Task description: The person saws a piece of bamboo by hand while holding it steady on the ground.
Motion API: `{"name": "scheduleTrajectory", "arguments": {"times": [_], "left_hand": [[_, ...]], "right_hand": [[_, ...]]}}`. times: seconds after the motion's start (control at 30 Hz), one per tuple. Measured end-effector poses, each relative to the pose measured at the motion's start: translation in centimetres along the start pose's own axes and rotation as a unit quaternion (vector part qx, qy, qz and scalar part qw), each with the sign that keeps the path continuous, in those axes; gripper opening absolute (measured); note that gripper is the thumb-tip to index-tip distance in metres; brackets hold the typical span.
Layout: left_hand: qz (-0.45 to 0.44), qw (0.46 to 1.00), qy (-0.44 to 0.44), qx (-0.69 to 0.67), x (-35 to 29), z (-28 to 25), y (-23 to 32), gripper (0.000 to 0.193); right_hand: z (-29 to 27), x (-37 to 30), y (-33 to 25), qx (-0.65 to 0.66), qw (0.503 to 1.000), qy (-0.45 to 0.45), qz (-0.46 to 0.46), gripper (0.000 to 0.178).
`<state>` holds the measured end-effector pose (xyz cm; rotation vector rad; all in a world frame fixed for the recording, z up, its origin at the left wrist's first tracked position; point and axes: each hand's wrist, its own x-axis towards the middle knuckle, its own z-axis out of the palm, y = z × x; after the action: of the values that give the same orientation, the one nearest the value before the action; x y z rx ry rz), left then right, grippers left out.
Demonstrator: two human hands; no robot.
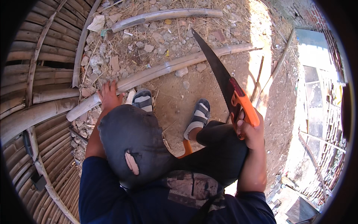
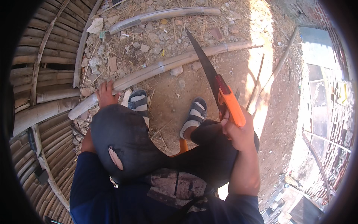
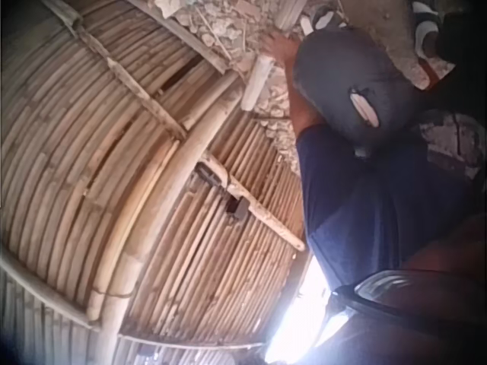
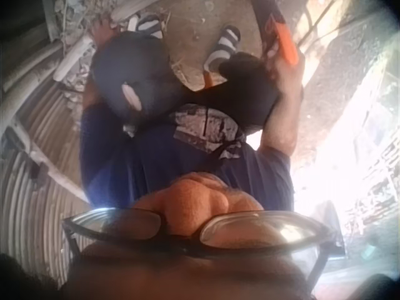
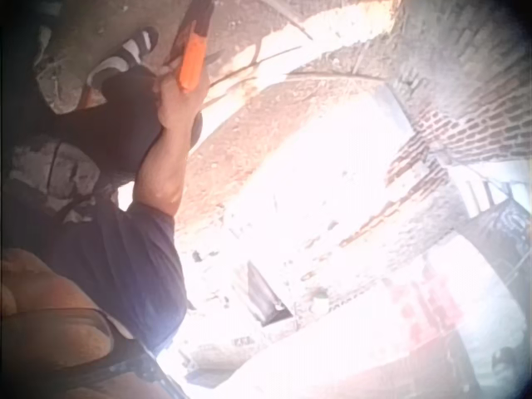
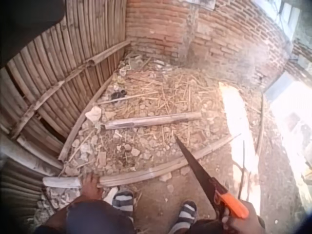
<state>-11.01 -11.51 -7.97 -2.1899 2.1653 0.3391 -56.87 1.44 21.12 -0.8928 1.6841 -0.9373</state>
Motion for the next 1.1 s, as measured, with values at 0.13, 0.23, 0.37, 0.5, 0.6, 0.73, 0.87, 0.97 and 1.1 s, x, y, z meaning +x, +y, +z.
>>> {"name": "scheduleTrajectory", "arguments": {"times": [0.13, 0.23, 0.37, 0.5, 0.6, 0.73, 0.87, 0.97, 1.1], "left_hand": [[-0.03, 0.999, -0.01, -0.005, -1.8, -0.4, -1.2, 0.084], [-0.067, 0.997, 0.003, -0.039, -3.6, -0.1, -2.0, 0.08], [-0.077, 0.988, 0.13, -0.024, -8.5, 4.6, -6.4, 0.079], [-0.082, 0.992, 0.087, -0.039, -15.3, 5.5, -8.8, 0.077], [-0.073, 0.994, -0.003, -0.077, -20.4, 6.1, -8.8, 0.075], [-0.078, 0.988, 0.002, -0.137, -28.3, 8.8, -12.1, 0.073], [-0.122, 0.978, -0.039, -0.167, -31.7, 4.8, -9.0, 0.072], [-0.147, 0.969, 0.018, -0.199, -32.8, 1.9, -9.0, 0.074], [-0.188, 0.956, 0.082, -0.208, -29.3, 2.3, -10.2, 0.077]], "right_hand": [[0.0, -0.4, 0.2, 0.005, 1.0, 0.001, -0.028, 0.014], [0.6, -1.1, 0.5, 0.023, 0.996, 0.041, -0.07, 0.013], [1.2, -2.1, 0.1, 0.05, 0.996, 0.014, -0.075, 0.012], [2.3, -2.8, 0.1, 0.096, 0.989, 0.022, -0.108, 0.01], [2.1, -3.7, 0.6, 0.091, 0.982, 0.038, -0.158, 0.009], [3.2, -5.1, -0.5, 0.084, 0.969, 0.008, -0.232, 0.009], [3.0, -7.6, -1.6, 0.094, 0.963, 0.006, -0.252, 0.011], [4.3, -8.7, -1.4, 0.137, 0.953, -0.003, -0.271, 0.012], [4.8, -9.7, -0.4, 0.136, 0.96, -0.024, -0.245, 0.01]]}}
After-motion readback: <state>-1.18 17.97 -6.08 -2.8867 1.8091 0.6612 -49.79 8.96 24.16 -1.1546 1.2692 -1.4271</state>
